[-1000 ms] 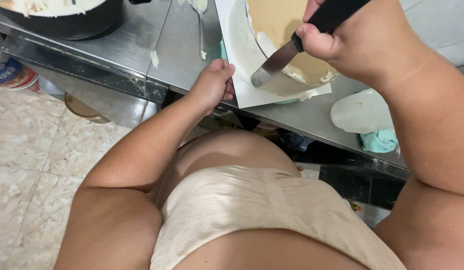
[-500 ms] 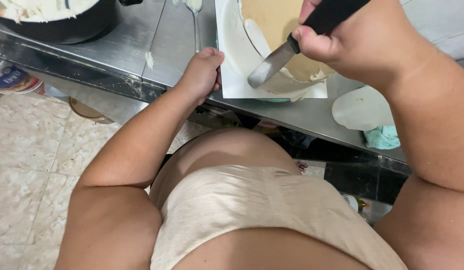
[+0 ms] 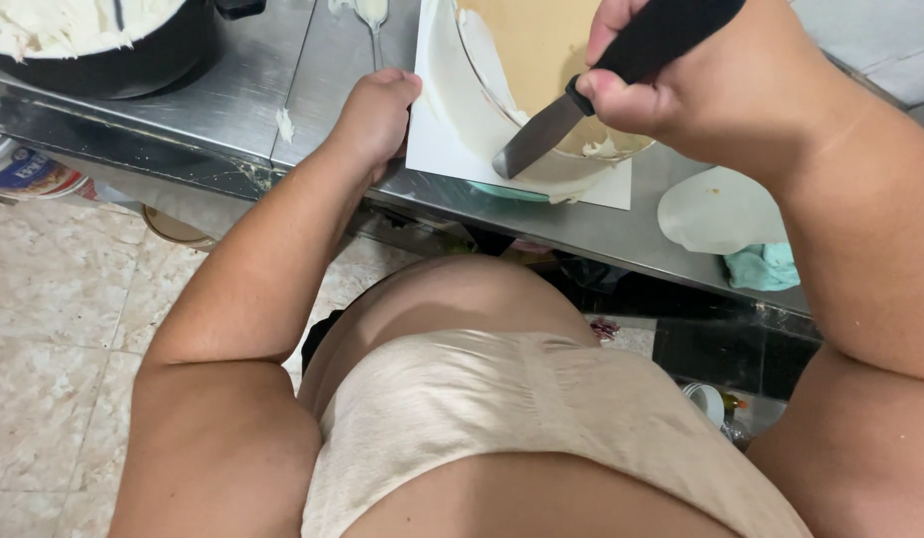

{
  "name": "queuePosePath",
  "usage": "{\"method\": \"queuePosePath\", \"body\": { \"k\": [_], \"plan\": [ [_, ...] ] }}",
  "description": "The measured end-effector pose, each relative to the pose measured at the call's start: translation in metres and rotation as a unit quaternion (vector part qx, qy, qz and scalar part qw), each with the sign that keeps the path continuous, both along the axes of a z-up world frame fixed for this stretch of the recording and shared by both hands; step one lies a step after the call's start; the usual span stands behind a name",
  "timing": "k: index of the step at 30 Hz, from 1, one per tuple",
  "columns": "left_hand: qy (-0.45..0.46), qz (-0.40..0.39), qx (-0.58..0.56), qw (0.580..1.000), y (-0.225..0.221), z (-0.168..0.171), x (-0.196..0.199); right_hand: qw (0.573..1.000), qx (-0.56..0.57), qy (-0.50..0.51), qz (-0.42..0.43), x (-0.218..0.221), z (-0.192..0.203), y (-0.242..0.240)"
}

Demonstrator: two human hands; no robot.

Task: Frosting and smoothing a cake with a spatula and washing kitchenware in a sink

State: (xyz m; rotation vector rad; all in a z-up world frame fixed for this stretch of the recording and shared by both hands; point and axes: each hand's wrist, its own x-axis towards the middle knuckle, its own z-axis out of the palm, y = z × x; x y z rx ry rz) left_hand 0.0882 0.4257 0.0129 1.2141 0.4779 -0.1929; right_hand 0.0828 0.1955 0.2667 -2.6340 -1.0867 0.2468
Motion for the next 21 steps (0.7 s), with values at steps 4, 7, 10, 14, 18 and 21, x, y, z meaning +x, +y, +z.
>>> {"method": "queuePosePath", "body": {
  "k": [4, 7, 10, 14, 18, 21],
  "plan": [
    [0.017, -0.010, 0.040, 0.999, 0.007, 0.022, -0.002, 1.000, -0.006, 0.010, -0.006, 0.002, 0.000, -0.004],
    [0.073, -0.066, 0.130, 0.987, 0.013, 0.034, -0.002, 1.000, -0.013, 0.002, -0.009, 0.000, 0.001, -0.003],
    [0.041, -0.035, 0.093, 0.994, 0.014, 0.008, 0.015, 0.999, -0.034, 0.012, -0.038, -0.001, 0.004, -0.002],
    [0.025, -0.042, 0.094, 0.994, 0.018, 0.006, 0.024, 0.998, -0.054, 0.003, -0.019, 0.007, 0.002, -0.008],
    [0.023, -0.060, 0.122, 0.990, 0.023, 0.000, 0.035, 0.998, -0.049, -0.015, 0.044, 0.010, 0.003, -0.014],
    [0.012, -0.060, 0.102, 0.993, 0.025, -0.001, 0.041, 0.995, -0.084, -0.032, 0.032, 0.011, 0.004, -0.016]
  ]
}}
